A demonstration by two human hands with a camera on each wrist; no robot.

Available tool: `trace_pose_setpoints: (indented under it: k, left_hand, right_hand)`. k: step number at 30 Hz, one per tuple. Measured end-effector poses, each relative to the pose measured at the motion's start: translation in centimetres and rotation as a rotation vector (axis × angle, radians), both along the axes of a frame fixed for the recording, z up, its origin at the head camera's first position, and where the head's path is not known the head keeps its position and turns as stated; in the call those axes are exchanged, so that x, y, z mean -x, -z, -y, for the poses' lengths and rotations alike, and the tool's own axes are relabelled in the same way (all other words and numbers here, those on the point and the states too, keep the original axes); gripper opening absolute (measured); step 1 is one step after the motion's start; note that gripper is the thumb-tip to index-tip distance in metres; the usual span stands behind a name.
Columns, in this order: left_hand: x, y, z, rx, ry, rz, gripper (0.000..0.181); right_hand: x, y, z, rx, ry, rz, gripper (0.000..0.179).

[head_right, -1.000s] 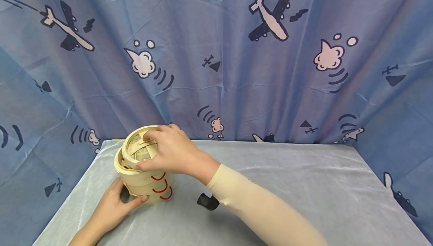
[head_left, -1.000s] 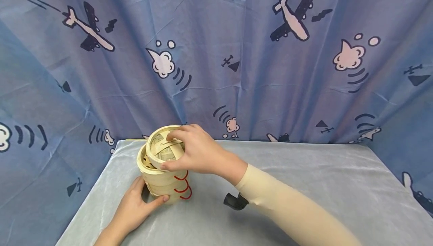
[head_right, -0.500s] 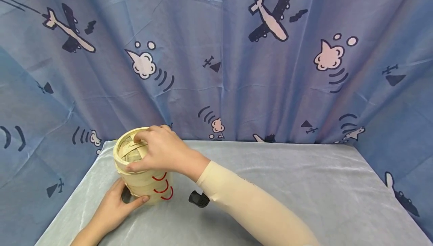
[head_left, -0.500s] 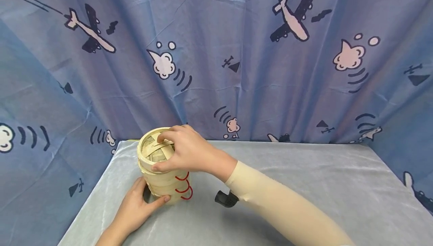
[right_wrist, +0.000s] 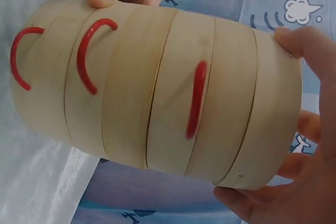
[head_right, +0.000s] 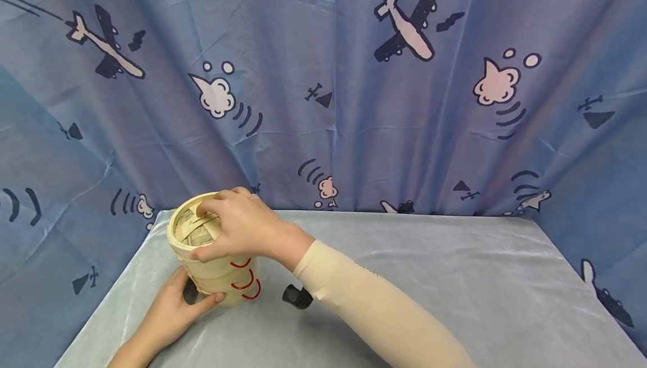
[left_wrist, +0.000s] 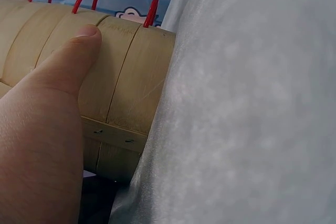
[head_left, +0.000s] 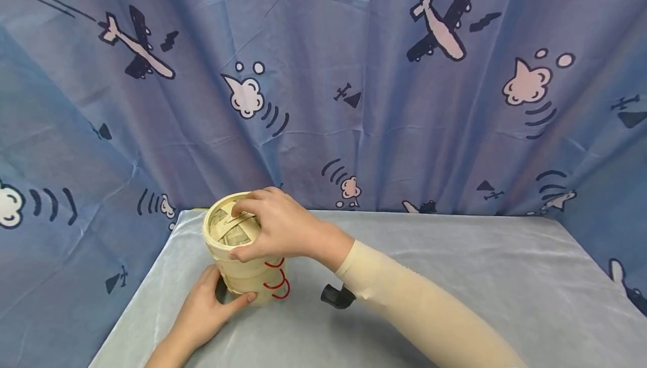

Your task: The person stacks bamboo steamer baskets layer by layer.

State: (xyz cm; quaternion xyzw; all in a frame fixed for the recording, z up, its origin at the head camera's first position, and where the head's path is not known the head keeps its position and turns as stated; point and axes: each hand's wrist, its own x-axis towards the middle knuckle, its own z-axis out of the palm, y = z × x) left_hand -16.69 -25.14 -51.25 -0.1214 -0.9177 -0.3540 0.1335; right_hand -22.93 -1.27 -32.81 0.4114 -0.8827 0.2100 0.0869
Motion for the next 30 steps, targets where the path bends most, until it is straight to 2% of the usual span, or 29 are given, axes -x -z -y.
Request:
trace_pose_setpoints:
  k: [19, 21, 23, 26, 28, 30]
  left_hand:
    - [0.0, -0.3, -0.3, 0.02, 0.011, -0.009, 0.091]
    - [0.0, -0.5, -0.3, -0.005, 0.024, 0.01, 0.097]
    - [-0.1, -0.9, -0.3, -0.049, 0.027, 0.038, 0.11]
    - [-0.3, -2.3, -0.4, -0.098, 0.002, 0.055, 0.131]
    - [-0.6, -3.4, -0.5, -0.104, -0.028, 0.028, 0.136]
    - [-0.9, -4.8, -0.5, -0.089, -0.055, -0.038, 0.135]
  right_hand:
    - [-0.1, 0.4, -0.3, -0.002, 0.003, -0.007, 0.067]
    - [-0.1, 0.5, -0.4, 0.004, 0.003, -0.011, 0.069]
    - [-0.2, 0.6, -0.4, 0.006, -0.002, -0.012, 0.073]
    - [-0.3, 0.5, -0.5, 0.007, -0.013, -0.015, 0.081]
    - [-0.5, 0.4, -0.5, 0.017, -0.016, -0.015, 0.085]
    - [-0.6, 0.1, -0.6, 0.038, -0.013, -0.019, 0.085]
